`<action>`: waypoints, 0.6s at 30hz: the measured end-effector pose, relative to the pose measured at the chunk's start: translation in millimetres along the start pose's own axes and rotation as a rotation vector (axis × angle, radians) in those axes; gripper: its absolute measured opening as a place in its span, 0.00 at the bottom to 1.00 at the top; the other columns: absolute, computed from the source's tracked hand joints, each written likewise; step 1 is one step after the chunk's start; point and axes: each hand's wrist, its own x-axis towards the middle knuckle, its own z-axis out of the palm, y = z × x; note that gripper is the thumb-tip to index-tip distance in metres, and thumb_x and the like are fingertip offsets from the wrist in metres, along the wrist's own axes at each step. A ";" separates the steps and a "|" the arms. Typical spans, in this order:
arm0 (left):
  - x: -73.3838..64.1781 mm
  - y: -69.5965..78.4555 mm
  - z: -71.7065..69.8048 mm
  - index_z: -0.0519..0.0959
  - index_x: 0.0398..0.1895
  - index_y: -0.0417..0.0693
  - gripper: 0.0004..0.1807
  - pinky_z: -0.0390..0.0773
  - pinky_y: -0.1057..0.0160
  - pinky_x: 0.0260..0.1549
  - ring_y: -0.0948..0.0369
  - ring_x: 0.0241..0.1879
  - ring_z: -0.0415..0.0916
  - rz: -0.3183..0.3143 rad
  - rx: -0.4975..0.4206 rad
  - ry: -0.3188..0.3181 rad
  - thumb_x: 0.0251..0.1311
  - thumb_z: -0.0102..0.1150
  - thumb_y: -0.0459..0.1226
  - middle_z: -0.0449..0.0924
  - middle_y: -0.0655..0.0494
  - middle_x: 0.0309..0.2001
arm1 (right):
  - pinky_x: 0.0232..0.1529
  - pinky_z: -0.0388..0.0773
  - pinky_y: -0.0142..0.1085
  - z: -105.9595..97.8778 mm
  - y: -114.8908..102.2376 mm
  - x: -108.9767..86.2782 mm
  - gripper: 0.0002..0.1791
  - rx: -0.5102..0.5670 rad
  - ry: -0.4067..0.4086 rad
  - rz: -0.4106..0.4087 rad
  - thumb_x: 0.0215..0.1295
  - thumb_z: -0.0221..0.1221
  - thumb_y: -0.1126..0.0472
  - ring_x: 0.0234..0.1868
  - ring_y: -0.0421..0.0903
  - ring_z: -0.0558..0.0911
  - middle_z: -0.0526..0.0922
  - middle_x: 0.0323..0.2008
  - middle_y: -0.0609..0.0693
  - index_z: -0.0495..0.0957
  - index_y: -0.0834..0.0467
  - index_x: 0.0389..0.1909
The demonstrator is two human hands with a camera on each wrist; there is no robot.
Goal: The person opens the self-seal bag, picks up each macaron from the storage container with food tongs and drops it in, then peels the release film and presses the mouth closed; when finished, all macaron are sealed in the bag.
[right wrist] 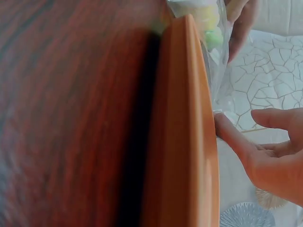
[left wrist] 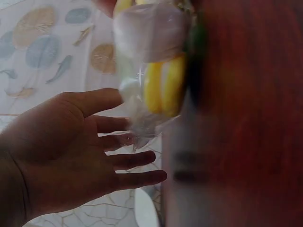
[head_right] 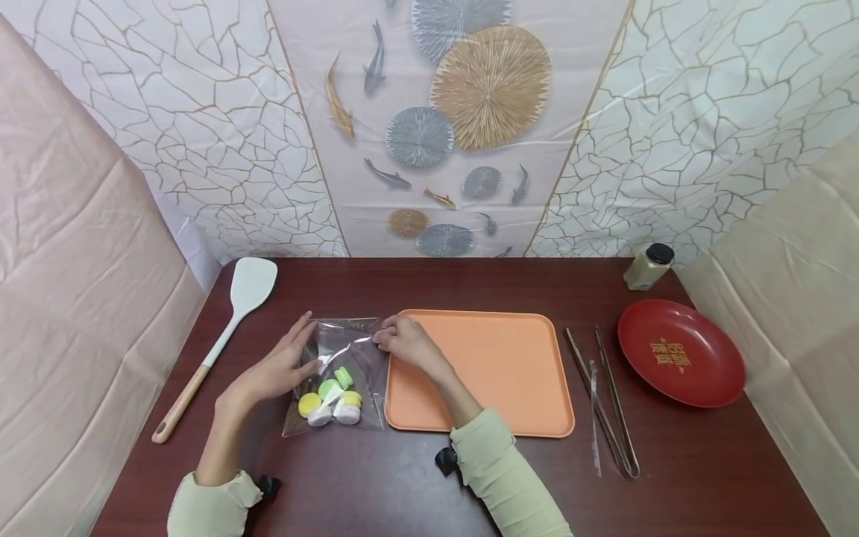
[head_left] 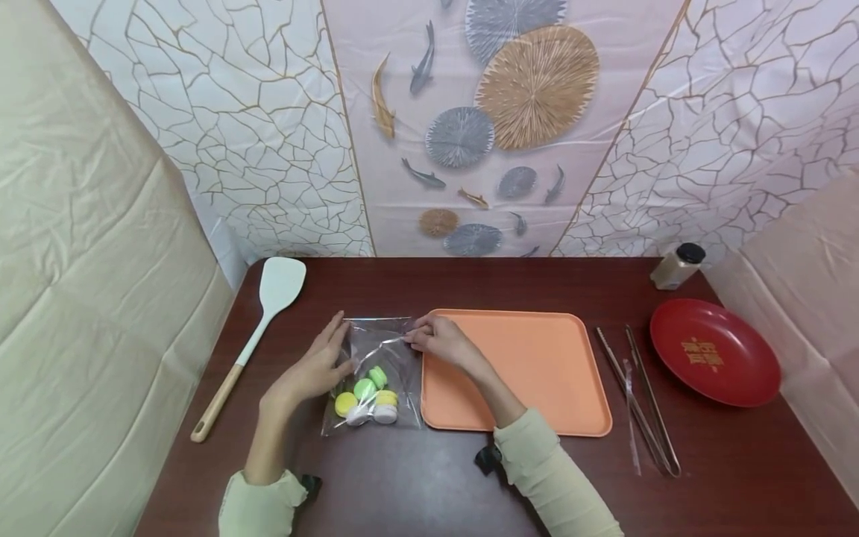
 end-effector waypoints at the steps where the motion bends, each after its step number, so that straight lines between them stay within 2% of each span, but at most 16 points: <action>1: -2.1 9.7 -4.1 0.46 0.89 0.35 0.49 0.50 0.30 0.81 0.30 0.87 0.35 -0.030 -0.027 -0.020 0.83 0.55 0.54 0.24 0.34 0.89 | 0.61 0.86 0.45 0.0 0.2 -0.9 0.26 -0.029 -0.003 0.002 0.81 0.56 0.69 0.63 0.64 0.88 0.88 0.57 0.71 0.66 0.80 0.72; 3: -7.4 34.4 -13.8 0.45 0.88 0.32 0.49 0.47 0.29 0.80 0.29 0.86 0.29 -0.098 -0.078 -0.050 0.82 0.59 0.49 0.16 0.32 0.87 | 0.64 0.84 0.47 -1.2 0.2 -3.1 0.33 -0.088 -0.014 -0.001 0.81 0.57 0.66 0.66 0.63 0.86 0.87 0.61 0.69 0.60 0.77 0.79; 6: -13.4 68.4 -26.3 0.49 0.86 0.27 0.49 0.42 0.23 0.77 0.26 0.84 0.22 -0.170 -0.097 -0.045 0.79 0.64 0.45 0.13 0.24 0.84 | 0.67 0.82 0.51 -4.4 -0.4 -7.2 0.38 -0.112 -0.050 -0.010 0.83 0.56 0.62 0.73 0.63 0.80 0.81 0.69 0.70 0.54 0.73 0.84; 9: -15.9 79.8 -27.5 0.51 0.85 0.26 0.46 0.38 0.20 0.76 0.25 0.84 0.17 -0.206 -0.064 -0.028 0.80 0.62 0.44 0.14 0.20 0.83 | 0.69 0.81 0.50 -7.5 0.9 -12.9 0.34 -0.088 -0.063 -0.054 0.85 0.56 0.61 0.75 0.64 0.78 0.77 0.73 0.70 0.59 0.71 0.83; 13: -18.1 89.8 -28.9 0.53 0.84 0.25 0.40 0.34 0.18 0.75 0.24 0.84 0.18 -0.241 -0.012 -0.008 0.83 0.55 0.42 0.15 0.17 0.82 | 0.69 0.81 0.47 -21.3 0.6 -32.1 0.24 -0.036 -0.013 -0.195 0.85 0.57 0.62 0.71 0.61 0.83 0.82 0.68 0.68 0.74 0.69 0.74; 16: -20.2 98.7 -32.3 0.54 0.83 0.22 0.37 0.32 0.19 0.76 0.25 0.84 0.21 -0.203 0.036 0.066 0.85 0.50 0.41 0.20 0.17 0.83 | 0.66 0.82 0.42 -44.5 -7.2 -60.4 0.17 -0.078 0.069 -0.332 0.85 0.57 0.61 0.64 0.55 0.88 0.90 0.60 0.60 0.84 0.64 0.64; 18: -23.2 110.8 -36.9 0.53 0.83 0.22 0.35 0.33 0.21 0.77 0.27 0.86 0.28 -0.139 0.074 0.136 0.87 0.47 0.39 0.27 0.19 0.85 | 0.63 0.83 0.37 -64.0 -16.5 -84.0 0.14 -0.109 0.153 -0.416 0.86 0.57 0.61 0.59 0.48 0.91 0.93 0.53 0.53 0.88 0.59 0.58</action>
